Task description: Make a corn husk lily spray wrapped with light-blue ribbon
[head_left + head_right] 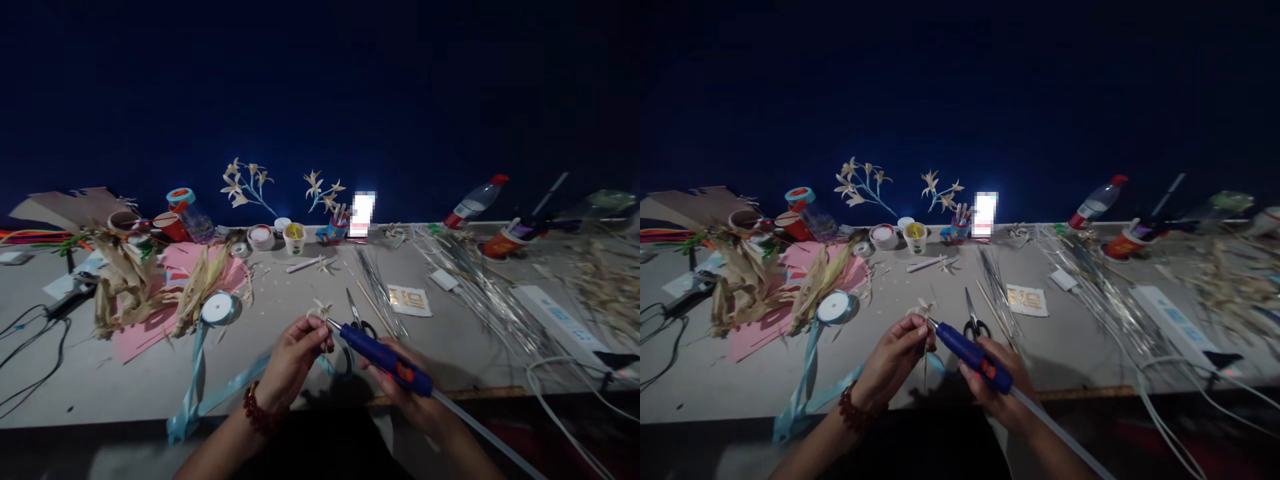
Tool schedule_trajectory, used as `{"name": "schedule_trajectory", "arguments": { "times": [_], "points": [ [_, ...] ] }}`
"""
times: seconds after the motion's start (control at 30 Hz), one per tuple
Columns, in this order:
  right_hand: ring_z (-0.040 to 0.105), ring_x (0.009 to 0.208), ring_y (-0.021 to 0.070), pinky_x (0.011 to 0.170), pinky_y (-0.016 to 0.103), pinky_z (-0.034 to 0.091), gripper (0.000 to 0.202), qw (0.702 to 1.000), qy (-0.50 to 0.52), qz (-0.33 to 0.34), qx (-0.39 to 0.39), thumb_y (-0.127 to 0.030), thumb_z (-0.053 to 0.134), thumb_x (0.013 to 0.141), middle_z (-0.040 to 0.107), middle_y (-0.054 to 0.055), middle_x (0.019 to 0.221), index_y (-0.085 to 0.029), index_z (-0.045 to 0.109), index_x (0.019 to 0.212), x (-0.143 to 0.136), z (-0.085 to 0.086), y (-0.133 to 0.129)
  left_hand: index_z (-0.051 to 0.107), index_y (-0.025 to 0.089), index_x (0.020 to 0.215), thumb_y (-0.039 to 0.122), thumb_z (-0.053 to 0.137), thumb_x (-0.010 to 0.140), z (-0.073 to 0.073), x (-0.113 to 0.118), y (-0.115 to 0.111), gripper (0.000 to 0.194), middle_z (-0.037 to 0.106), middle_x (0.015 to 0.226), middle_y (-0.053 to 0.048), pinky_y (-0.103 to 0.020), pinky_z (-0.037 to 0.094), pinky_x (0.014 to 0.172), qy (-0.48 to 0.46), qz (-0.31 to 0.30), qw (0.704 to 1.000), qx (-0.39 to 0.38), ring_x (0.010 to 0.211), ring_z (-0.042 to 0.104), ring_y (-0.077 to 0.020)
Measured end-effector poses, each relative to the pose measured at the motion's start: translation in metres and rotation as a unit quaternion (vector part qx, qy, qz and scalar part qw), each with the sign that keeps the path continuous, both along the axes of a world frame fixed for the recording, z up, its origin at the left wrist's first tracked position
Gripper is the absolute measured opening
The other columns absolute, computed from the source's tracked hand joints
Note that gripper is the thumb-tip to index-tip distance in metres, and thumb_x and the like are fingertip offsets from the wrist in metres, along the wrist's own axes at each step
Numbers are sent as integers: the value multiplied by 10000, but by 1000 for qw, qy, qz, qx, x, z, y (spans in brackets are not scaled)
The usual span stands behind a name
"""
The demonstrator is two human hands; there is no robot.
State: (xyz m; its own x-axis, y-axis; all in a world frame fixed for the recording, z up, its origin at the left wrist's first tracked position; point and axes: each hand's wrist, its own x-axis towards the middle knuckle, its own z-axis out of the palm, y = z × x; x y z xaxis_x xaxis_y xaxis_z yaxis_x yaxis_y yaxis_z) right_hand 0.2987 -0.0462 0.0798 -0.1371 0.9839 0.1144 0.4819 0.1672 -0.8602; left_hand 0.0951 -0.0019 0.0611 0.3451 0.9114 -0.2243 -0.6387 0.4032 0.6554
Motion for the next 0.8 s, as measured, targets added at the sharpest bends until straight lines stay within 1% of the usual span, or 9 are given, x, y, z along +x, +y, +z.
{"name": "schedule_trajectory", "arguments": {
  "times": [0.13,0.27,0.37,0.43,0.63,0.7,0.8],
  "points": [
    [610,592,210,541,327,484,189,998,-17,1,52,-417,568,854,639,32,687,-250,625,788,-3,4,2,666,144,810,198,746,778,1,0,-1,102,631,791,-28,-244,411,711,-3,-5,1000,-6,695,561,-112],
    [626,631,209,579,316,489,175,997,-30,-5,66,-402,567,846,652,34,717,-251,626,781,-4,6,3,672,141,803,204,771,751,3,0,-1,129,633,779,-25,-242,418,696,-2,-4,1000,-15,679,559,-109],
    [603,607,186,563,292,466,200,997,-37,9,61,-391,533,859,641,28,701,-238,609,755,-3,4,4,672,137,792,210,776,746,4,1,-1,135,637,762,-24,-237,417,690,0,-7,1000,-16,670,558,-105],
    [592,596,174,556,279,458,192,997,-47,12,65,-377,531,860,635,23,691,-232,601,755,-2,1,4,673,139,797,210,767,757,3,1,-1,124,637,755,-22,-236,418,696,-4,-12,1000,-11,673,562,-104],
    [589,576,172,538,267,449,122,988,-91,15,123,-346,559,837,612,7,668,-230,569,800,2,-10,5,664,140,793,200,774,748,1,1,-1,132,634,763,-16,-229,422,690,-1,-9,1000,-19,670,571,-103],
    [591,591,174,555,272,446,129,986,-99,8,131,-347,541,845,611,10,677,-225,552,803,1,-10,5,662,137,793,196,769,753,2,1,-1,128,628,760,-14,-223,422,683,-1,-10,1000,-18,666,570,-101],
    [580,582,165,556,267,426,170,987,-108,20,120,-372,509,866,586,2,656,-224,523,782,0,-8,4,662,135,793,188,752,771,3,1,-1,107,621,753,-12,-220,425,687,0,-13,1000,-12,667,568,-100]
  ]
}}
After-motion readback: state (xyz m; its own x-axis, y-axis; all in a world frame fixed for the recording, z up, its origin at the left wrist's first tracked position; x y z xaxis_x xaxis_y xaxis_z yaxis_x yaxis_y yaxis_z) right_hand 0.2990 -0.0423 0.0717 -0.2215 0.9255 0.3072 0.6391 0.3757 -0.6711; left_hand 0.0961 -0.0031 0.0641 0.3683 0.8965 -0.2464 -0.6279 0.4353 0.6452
